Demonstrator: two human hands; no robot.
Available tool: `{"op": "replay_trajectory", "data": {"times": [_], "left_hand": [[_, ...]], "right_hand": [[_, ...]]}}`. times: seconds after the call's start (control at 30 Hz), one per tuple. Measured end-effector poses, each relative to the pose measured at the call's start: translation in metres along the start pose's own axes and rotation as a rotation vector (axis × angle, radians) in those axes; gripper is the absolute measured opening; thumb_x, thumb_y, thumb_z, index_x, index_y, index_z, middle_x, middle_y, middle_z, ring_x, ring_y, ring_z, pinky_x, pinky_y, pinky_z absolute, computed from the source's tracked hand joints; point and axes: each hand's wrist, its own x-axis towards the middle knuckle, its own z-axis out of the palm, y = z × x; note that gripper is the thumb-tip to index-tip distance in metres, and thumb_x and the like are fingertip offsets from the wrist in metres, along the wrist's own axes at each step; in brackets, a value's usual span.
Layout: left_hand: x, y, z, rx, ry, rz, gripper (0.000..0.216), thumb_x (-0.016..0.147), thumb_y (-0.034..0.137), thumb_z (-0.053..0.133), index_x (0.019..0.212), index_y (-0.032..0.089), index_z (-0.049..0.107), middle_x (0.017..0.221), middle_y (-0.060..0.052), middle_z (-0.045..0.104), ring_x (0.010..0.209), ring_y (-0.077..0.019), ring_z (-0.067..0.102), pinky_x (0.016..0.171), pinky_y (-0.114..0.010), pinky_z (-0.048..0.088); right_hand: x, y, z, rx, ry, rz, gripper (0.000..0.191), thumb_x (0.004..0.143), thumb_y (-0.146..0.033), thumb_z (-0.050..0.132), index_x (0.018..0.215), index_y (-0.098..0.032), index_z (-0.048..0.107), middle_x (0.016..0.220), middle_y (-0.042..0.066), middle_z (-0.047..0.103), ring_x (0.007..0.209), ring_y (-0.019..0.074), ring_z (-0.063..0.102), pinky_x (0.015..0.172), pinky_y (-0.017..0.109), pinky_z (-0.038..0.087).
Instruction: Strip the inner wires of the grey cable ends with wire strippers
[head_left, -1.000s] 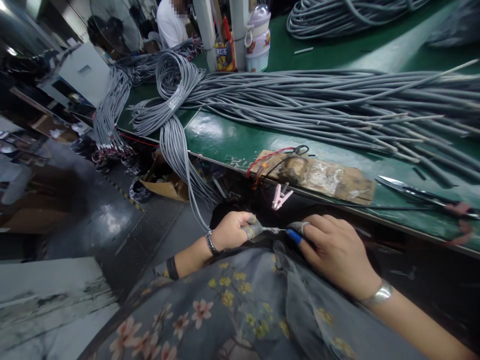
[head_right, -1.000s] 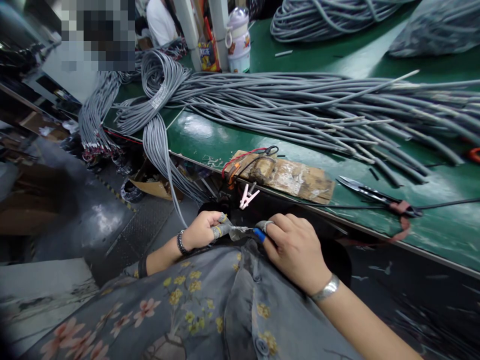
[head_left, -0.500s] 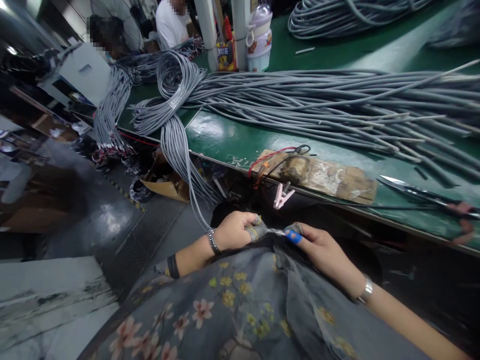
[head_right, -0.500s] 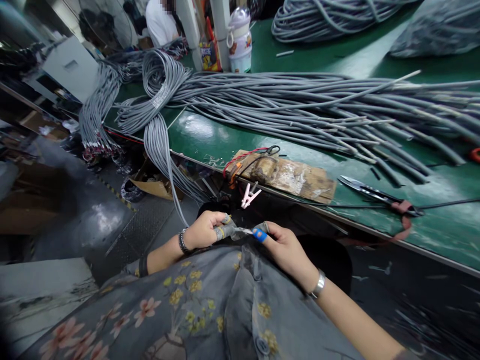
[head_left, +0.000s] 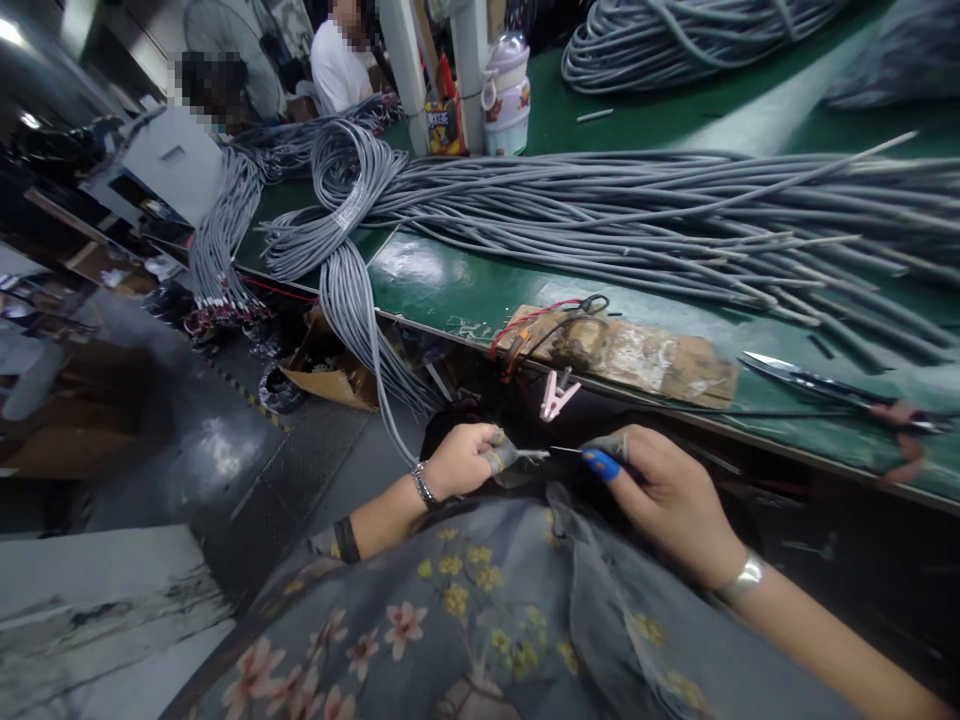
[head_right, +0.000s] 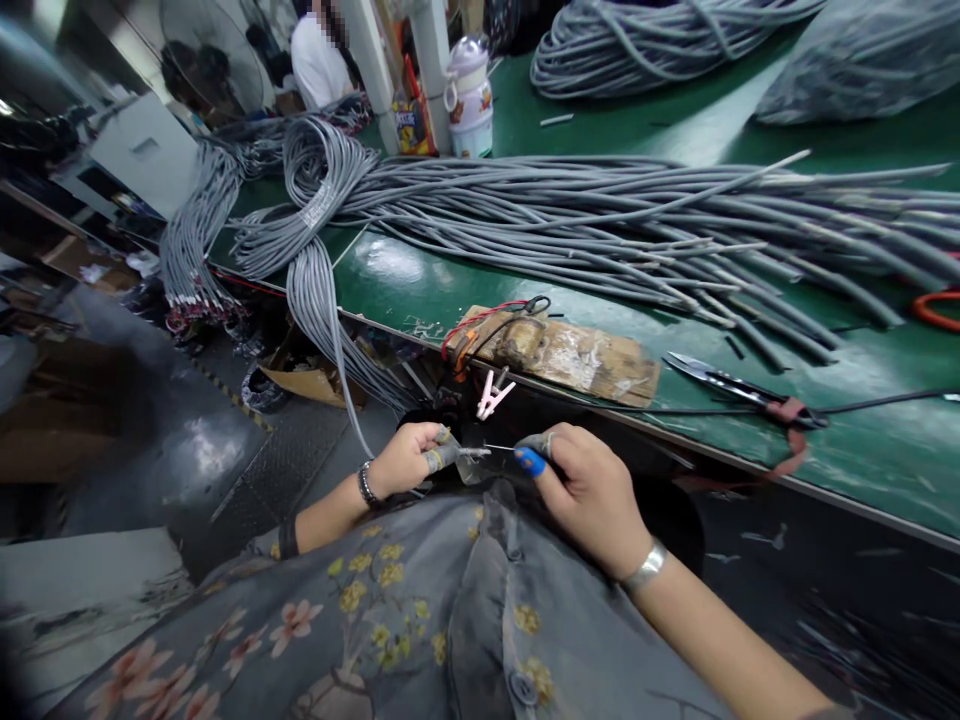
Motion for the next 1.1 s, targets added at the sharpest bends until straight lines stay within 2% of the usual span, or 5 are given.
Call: {"op": "replay_trajectory", "data": {"times": [0.1,0.3,0.47,0.73,1.1], "left_hand": [[-0.0019,-0.0010,0.0006,-0.104,-0.029,0.011,0.017,0.070,0.027,0.065,0.066,0.013,0.057,0.054,0.003,0.054,0.051,-0.0070,0.047,0.051,-0.018,0.038],[-0.0059,-0.0032,0.0047,-0.106,-0.030,0.034,0.025,0.070,0.034,0.071,0.068,0.012,0.060,0.059,0.000,0.058,0.057,-0.0092,0.051,0.058,-0.020,0.043],[-0.0057,-0.0051,0.0077,-0.089,-0.038,0.020,0.029,0.069,0.037,0.072,0.066,0.012,0.058,0.057,0.001,0.056,0.057,-0.0095,0.051,0.059,-0.021,0.044],[-0.0068,-0.0039,0.0061,-0.083,-0.037,0.031,0.031,0.070,0.039,0.072,0.067,0.012,0.059,0.059,0.000,0.057,0.058,-0.0097,0.051,0.059,-0.020,0.044],[-0.0066,-0.0033,0.0066,-0.057,-0.063,0.046,0.026,0.071,0.035,0.067,0.066,0.012,0.055,0.059,0.002,0.052,0.055,-0.0069,0.043,0.057,-0.020,0.040]], "right_hand": [[-0.0031,0.0059,-0.0021,-0.185,-0.005,-0.031,0.033,0.093,-0.034,0.043,0.066,-0.021,0.058,0.065,0.004,0.057,0.059,0.0168,0.051,0.055,0.029,0.038],[-0.0042,0.0050,-0.0029,-0.423,-0.022,-0.177,0.037,0.092,-0.030,0.040,0.060,-0.020,0.055,0.064,0.005,0.056,0.057,0.0164,0.044,0.056,0.029,0.031],[-0.0017,0.0002,0.0004,-0.407,-0.002,-0.256,0.036,0.093,-0.026,0.039,0.063,-0.018,0.057,0.064,0.005,0.056,0.059,0.0168,0.046,0.056,0.029,0.032],[-0.0045,0.0040,0.0048,-0.326,-0.059,-0.179,0.035,0.094,-0.029,0.039,0.066,-0.019,0.058,0.065,0.005,0.057,0.060,0.0162,0.048,0.057,0.028,0.033],[-0.0038,0.0025,0.0024,-0.451,-0.056,-0.233,0.034,0.091,-0.025,0.039,0.065,-0.019,0.059,0.067,0.006,0.057,0.062,0.0177,0.046,0.059,0.030,0.031]]}}
